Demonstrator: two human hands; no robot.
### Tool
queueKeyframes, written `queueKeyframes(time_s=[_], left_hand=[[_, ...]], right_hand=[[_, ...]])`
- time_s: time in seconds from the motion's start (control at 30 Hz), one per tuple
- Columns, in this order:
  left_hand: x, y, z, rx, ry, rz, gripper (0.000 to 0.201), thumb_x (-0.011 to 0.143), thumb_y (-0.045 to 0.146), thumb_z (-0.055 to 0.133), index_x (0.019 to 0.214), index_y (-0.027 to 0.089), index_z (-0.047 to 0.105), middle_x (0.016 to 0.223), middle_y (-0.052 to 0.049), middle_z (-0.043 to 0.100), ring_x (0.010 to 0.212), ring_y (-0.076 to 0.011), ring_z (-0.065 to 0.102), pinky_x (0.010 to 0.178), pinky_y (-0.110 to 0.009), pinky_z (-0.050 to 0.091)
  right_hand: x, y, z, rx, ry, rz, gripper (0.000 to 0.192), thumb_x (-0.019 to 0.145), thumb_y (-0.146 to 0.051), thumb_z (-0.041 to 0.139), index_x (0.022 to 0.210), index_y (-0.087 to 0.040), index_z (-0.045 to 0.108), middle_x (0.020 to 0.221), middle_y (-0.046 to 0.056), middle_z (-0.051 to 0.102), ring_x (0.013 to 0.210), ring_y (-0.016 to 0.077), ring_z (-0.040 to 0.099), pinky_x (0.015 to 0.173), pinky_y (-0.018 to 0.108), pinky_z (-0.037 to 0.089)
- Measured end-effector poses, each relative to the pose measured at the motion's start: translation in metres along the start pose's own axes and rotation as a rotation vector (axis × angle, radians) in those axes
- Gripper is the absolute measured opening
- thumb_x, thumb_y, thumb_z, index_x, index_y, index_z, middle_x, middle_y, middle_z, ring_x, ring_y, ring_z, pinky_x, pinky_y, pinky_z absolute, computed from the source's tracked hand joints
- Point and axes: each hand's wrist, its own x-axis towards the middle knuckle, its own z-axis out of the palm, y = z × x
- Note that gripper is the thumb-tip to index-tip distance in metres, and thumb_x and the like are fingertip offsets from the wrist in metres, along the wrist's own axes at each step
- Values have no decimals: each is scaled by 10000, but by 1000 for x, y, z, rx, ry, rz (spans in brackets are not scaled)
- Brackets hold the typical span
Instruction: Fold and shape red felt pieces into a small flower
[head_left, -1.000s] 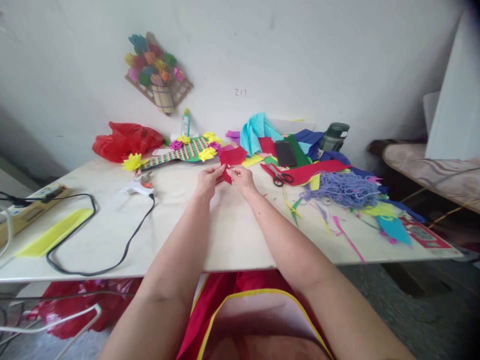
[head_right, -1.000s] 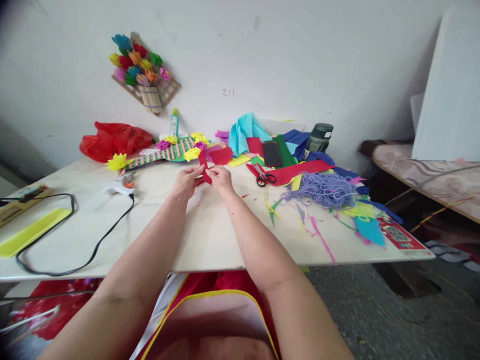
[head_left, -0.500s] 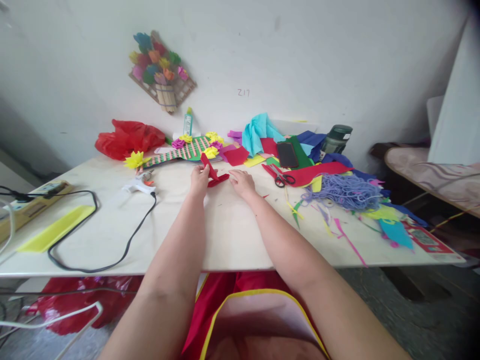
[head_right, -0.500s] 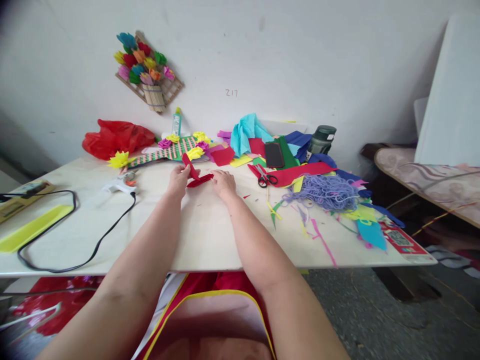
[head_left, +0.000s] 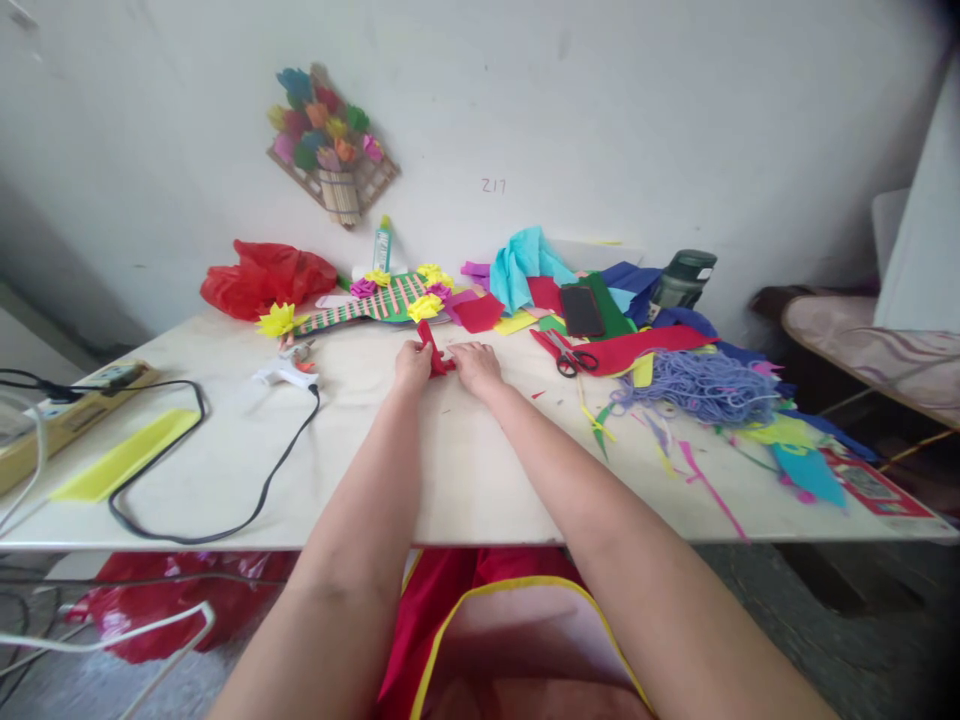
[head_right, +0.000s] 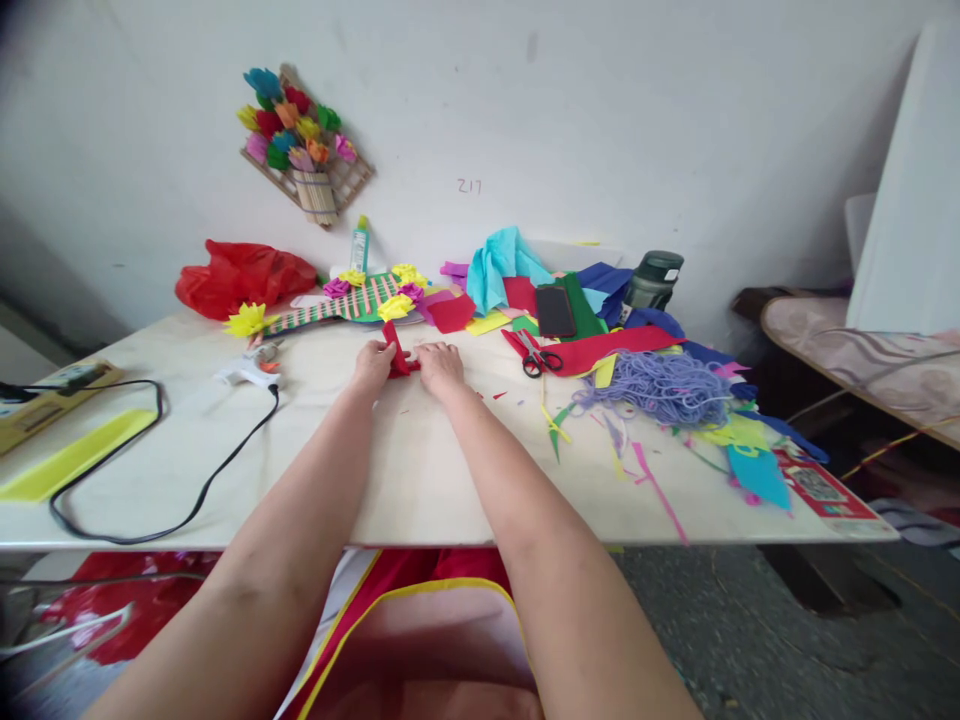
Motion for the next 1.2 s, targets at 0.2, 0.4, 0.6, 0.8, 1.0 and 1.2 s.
queueKeyframes(time_s=[0.2, 0.4, 0.6, 0.8, 1.0, 1.2], left_hand=[[4, -4, 0, 52, 57, 10, 140, 775, 251, 604, 808, 195, 480, 712, -80, 702, 674, -216, 689, 620, -302, 525], [-3, 2, 0, -216, 44, 13, 109, 824, 196, 509, 794, 193, 404, 703, -57, 689, 544, -165, 660, 573, -294, 534], [-6, 5, -1, -335, 65, -12, 154, 818, 178, 525, 778, 193, 377, 656, -38, 674, 558, -163, 665, 602, -301, 539], [-9, 8, -5, -449, 79, 9, 139, 815, 204, 537, 786, 178, 403, 690, -67, 688, 641, -180, 684, 654, -318, 540], [-12, 13, -10, -606, 121, 52, 104, 837, 215, 509, 773, 159, 450, 747, -85, 696, 731, -174, 687, 730, -299, 527], [-17, 23, -13, -753, 34, 26, 127, 875, 236, 447, 835, 157, 538, 998, -100, 690, 912, -149, 660, 801, -266, 511]], right_hand=[[15, -4, -3, -85, -114, -63, 340, 890, -166, 384, 1103, -204, 645, 1182, 81, 617, 1093, 216, 520, 913, 328, 345], [22, 2, -11, -119, -190, -17, 287, 851, -229, 482, 1056, -220, 681, 1230, 100, 575, 1128, 242, 501, 906, 315, 377], [22, -3, -26, -91, -251, 1, 243, 789, -169, 545, 965, -214, 706, 1178, 101, 607, 1079, 244, 556, 887, 311, 411], [24, -11, -36, -82, -333, 27, 312, 767, -169, 567, 1053, -230, 674, 1120, 84, 656, 1053, 236, 585, 879, 308, 423], [20, -9, -33, -60, -286, 0, 250, 713, -177, 602, 908, -269, 729, 1088, 51, 671, 1003, 238, 604, 822, 296, 448], [1, -4, -47, -112, -99, 89, 271, 770, -175, 517, 948, -226, 715, 990, 94, 695, 952, 248, 625, 794, 330, 459]])
